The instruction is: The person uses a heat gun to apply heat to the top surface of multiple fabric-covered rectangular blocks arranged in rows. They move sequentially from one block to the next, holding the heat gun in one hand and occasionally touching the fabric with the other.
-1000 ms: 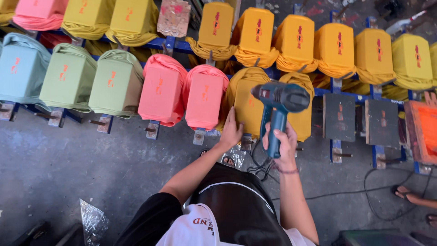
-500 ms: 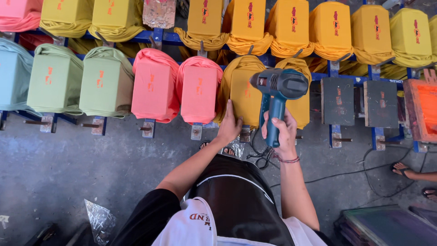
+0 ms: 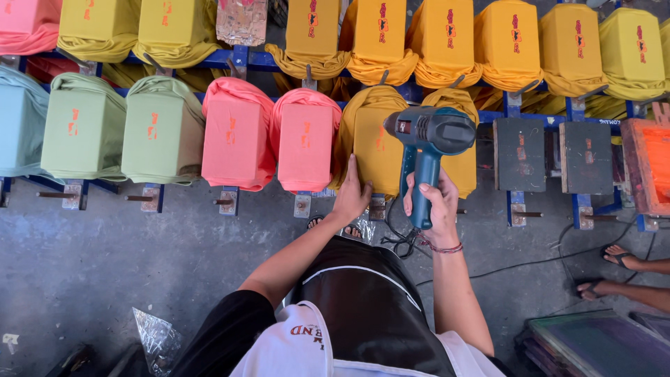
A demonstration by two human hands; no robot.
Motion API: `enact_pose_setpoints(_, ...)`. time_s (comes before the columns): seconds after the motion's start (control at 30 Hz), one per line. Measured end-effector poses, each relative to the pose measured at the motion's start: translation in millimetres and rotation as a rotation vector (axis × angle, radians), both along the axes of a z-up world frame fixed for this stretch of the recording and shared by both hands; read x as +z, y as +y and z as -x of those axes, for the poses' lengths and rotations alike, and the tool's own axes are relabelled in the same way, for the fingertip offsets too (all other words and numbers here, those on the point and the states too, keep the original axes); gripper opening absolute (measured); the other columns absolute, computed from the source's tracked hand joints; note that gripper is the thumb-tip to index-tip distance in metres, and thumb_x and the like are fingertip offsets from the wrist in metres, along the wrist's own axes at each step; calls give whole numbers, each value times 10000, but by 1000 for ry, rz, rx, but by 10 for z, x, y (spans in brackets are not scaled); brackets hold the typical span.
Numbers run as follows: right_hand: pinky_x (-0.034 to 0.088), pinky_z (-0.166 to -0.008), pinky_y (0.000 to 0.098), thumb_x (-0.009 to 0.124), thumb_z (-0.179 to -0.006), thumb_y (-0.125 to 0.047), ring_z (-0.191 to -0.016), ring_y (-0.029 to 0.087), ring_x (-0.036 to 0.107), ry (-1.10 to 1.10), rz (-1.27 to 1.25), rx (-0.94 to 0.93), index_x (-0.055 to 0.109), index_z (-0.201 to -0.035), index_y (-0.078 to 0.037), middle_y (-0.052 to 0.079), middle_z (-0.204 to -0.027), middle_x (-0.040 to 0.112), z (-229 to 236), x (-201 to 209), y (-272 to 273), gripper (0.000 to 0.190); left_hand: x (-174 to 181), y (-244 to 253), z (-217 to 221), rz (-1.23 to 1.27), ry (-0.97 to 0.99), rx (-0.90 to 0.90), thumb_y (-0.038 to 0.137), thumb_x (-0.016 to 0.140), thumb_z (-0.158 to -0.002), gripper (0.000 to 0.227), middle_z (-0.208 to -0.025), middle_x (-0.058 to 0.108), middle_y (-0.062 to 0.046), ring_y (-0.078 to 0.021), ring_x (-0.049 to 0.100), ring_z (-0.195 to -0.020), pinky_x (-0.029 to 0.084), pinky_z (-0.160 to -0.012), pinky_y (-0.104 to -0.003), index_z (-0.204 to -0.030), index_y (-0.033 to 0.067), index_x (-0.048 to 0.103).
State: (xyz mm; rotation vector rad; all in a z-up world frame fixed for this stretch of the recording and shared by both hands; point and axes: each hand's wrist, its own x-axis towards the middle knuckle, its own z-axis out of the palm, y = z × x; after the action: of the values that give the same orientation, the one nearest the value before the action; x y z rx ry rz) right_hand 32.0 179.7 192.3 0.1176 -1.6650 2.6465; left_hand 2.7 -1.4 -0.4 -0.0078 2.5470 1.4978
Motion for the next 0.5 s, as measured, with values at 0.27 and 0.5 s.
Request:
enact_pose_setpoints(0.27,558,-387,441,715,-965,-149,-392,275,637,-85,4,43,589,-1250,75,249,-900,635,-399,41,190,383,-69,4,15,26,26,-5,229,601,-1067,953,-1835,258,-315,-584,553,-1474,574,-1140,-654,-1822,24,57)
enact_pose_setpoints(0.5,554,-421,418,707,-994,-161,-435,255,643,-8,-4,38,592,-1248,51,227,-925,637,8,-11,36,351,19,2,-18,-2,11,6,236,600,-1060,964,-1828,269,-325,-617,558,-1447,566,-1127,-685,-1823,26,51)
